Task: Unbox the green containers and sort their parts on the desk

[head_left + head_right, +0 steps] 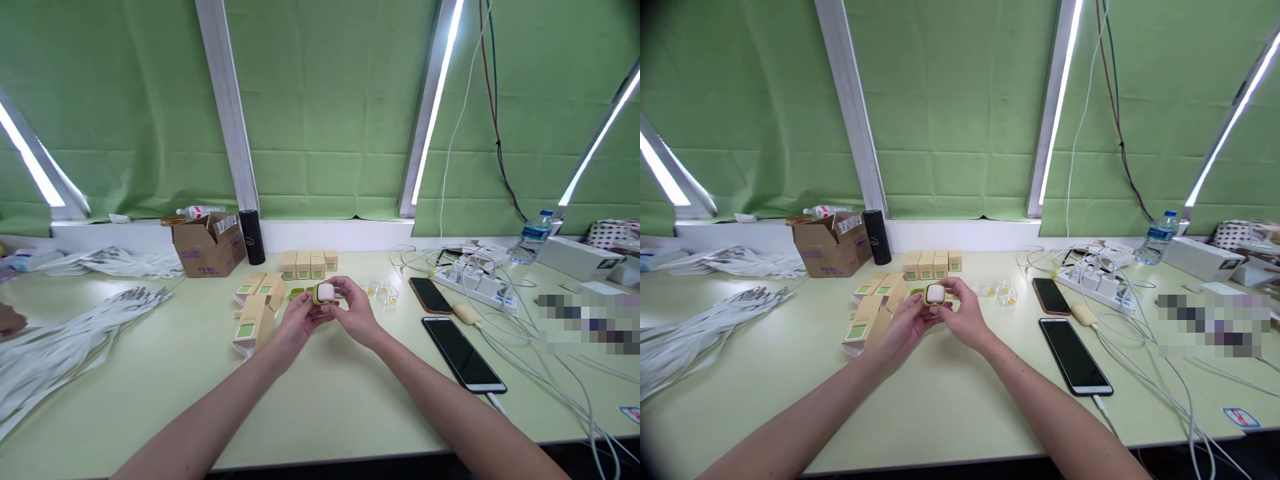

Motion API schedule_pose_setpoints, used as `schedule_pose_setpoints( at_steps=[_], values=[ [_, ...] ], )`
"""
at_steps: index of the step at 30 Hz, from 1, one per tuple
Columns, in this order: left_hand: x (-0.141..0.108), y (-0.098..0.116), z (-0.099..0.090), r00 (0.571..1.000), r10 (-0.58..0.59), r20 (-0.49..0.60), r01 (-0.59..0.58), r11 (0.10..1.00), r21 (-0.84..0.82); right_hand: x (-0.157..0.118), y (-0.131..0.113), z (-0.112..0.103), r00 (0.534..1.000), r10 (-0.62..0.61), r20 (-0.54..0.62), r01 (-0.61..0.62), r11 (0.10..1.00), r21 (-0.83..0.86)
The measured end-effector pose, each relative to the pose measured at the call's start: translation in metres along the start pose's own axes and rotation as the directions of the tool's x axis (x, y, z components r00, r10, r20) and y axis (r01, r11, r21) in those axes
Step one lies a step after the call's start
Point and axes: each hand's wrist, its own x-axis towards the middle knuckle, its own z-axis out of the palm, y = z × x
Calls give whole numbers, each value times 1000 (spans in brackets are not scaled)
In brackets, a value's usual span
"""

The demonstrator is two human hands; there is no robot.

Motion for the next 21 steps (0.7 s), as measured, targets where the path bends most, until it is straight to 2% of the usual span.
schedule_pose_setpoints(
  at_steps=[3,6,8,11,13,15,18,21],
  values=[
    [-1,1,-1,993,111,-48,-98,971,218,-1,9,-4,999,5,-37,-1,993,117],
    [-2,4,-5,974,224,-19,-191,869,456,-4,13,-10,999,27,-35,-19,975,223],
    [-4,5,-6,943,328,58,-295,742,602,-6,12,-13,998,65,-22,-56,958,282],
    [-9,4,-5,854,463,237,-461,463,757,-8,9,-16,994,109,20,-109,933,342],
    [-12,2,-4,804,484,344,-528,315,789,-9,8,-15,990,120,71,-138,923,360],
    [-14,0,-3,767,485,421,-576,229,785,-10,9,-12,987,120,108,-152,918,366],
    [-13,-2,-4,715,508,481,-622,150,768,-12,14,-7,987,112,111,-146,918,369],
    [-11,-3,-6,675,557,485,-634,101,766,-14,20,-2,993,98,69,-116,932,344]
  ],
)
